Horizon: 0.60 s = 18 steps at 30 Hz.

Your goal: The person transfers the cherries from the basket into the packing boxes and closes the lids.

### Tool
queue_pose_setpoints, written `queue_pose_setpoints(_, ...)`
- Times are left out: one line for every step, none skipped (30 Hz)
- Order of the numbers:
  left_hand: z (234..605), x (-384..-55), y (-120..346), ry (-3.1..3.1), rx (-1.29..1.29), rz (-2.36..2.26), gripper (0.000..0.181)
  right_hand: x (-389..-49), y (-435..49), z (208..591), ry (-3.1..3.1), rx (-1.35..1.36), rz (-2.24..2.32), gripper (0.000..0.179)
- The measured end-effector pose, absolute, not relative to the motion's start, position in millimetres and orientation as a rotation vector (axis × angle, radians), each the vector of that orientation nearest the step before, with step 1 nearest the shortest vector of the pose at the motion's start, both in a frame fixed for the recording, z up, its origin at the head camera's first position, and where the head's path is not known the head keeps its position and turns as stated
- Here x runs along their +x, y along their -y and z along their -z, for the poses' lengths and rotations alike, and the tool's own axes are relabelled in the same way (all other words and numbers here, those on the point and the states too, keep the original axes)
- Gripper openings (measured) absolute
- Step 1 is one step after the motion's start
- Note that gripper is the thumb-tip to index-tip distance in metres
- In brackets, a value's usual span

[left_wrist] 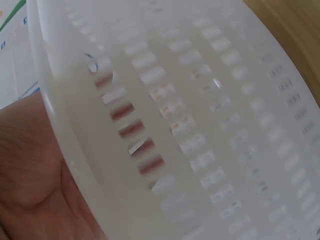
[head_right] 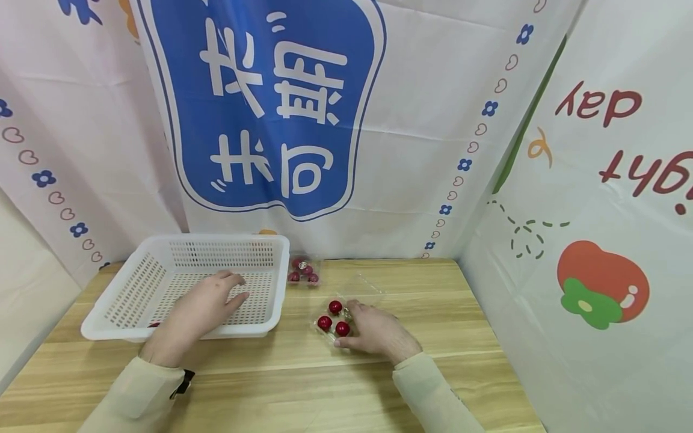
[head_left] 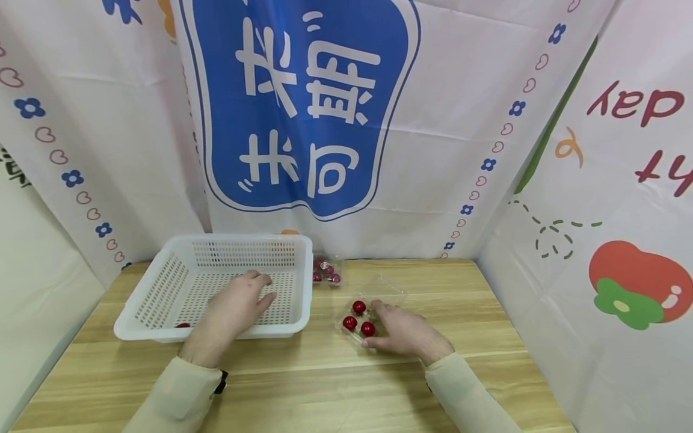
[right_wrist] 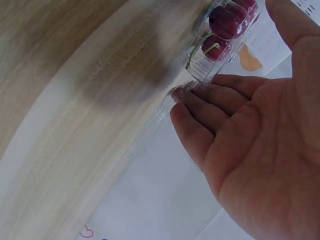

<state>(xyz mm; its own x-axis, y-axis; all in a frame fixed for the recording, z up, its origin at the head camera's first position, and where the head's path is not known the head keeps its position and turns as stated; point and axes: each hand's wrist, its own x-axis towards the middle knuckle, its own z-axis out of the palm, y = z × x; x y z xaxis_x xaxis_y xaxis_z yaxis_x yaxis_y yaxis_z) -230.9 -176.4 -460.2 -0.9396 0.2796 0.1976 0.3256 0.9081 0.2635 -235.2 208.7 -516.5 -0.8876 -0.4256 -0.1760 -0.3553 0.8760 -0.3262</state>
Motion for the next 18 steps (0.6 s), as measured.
queue_pose_setpoints(460.5,-231.4,180.1,2.927,-0.461,0.443,0.035,-235.3,-208.8,516.6,-2.803,-0.593,0.42,0.106)
queue_pose_setpoints(460.3,-231.7,183.9,2.939,-0.459,0.436,0.036,-235.6,-208.9,516.8,-2.803,-0.594,0.418,0.106)
queue_pose_setpoints(460.0,-232.4,188.0,2.948,-0.462,0.43,0.036,-236.0,-209.1,517.0,-2.804,-0.594,0.417,0.106)
queue_pose_setpoints(459.4,-233.0,192.0,2.959,-0.465,0.424,0.037,-236.2,-209.2,517.1,-2.804,-0.593,0.417,0.106)
queue_pose_setpoints(459.1,-233.8,195.8,2.969,-0.466,0.417,0.037,-236.1,-209.2,517.1,-2.803,-0.593,0.419,0.106)
queue_pose_setpoints(458.7,-234.5,199.8,2.977,-0.471,0.412,0.038,-236.1,-209.3,517.1,-2.803,-0.592,0.421,0.106)
queue_pose_setpoints(458.3,-235.3,203.9,2.985,-0.474,0.407,0.038,-236.1,-209.3,517.0,-2.803,-0.591,0.422,0.106)
queue_pose_setpoints(457.2,-235.8,207.9,2.993,-0.48,0.398,0.038,-236.2,-209.4,516.8,-2.804,-0.591,0.422,0.106)
queue_pose_setpoints(456.5,-236.7,212.1,3.006,-0.485,0.386,0.039,-236.2,-209.4,516.5,-2.804,-0.591,0.421,0.106)
queue_pose_setpoints(455.8,-237.5,216.1,3.026,-0.483,0.377,0.039,-236.2,-209.4,516.4,-2.804,-0.591,0.421,0.106)
queue_pose_setpoints(454.6,-238.3,220.1,3.045,-0.482,0.366,0.039,-236.2,-209.4,516.4,-2.804,-0.592,0.42,0.106)
queue_pose_setpoints(453.9,-239.2,223.9,3.069,-0.475,0.359,0.04,-236.3,-209.5,516.3,-2.805,-0.592,0.418,0.106)
queue_pose_setpoints(453.3,-240.3,227.6,3.095,-0.467,0.352,0.041,-236.4,-209.5,516.3,-2.805,-0.592,0.416,0.106)
queue_pose_setpoints(452.8,-241.4,231.1,3.117,-0.462,0.343,0.041,-236.5,-209.6,516.4,-2.805,-0.592,0.414,0.107)
queue_pose_setpoints(452.7,-242.5,234.6,3.139,-0.454,0.337,0.042,-236.4,-209.6,516.4,-2.805,-0.591,0.413,0.106)
queue_pose_setpoints(452.2,-243.2,237.6,3.158,-0.442,0.336,0.042,-236.4,-209.5,516.5,-2.806,-0.59,0.412,0.106)
queue_pose_setpoints(452.3,-244.4,240.8,3.17,-0.444,0.326,0.041,-236.5,-209.5,516.6,-2.805,-0.591,0.412,0.106)
queue_pose_setpoints(452.4,-245.3,243.7,3.18,-0.447,0.315,0.04,-236.7,-209.4,516.6,-2.806,-0.591,0.41,0.106)
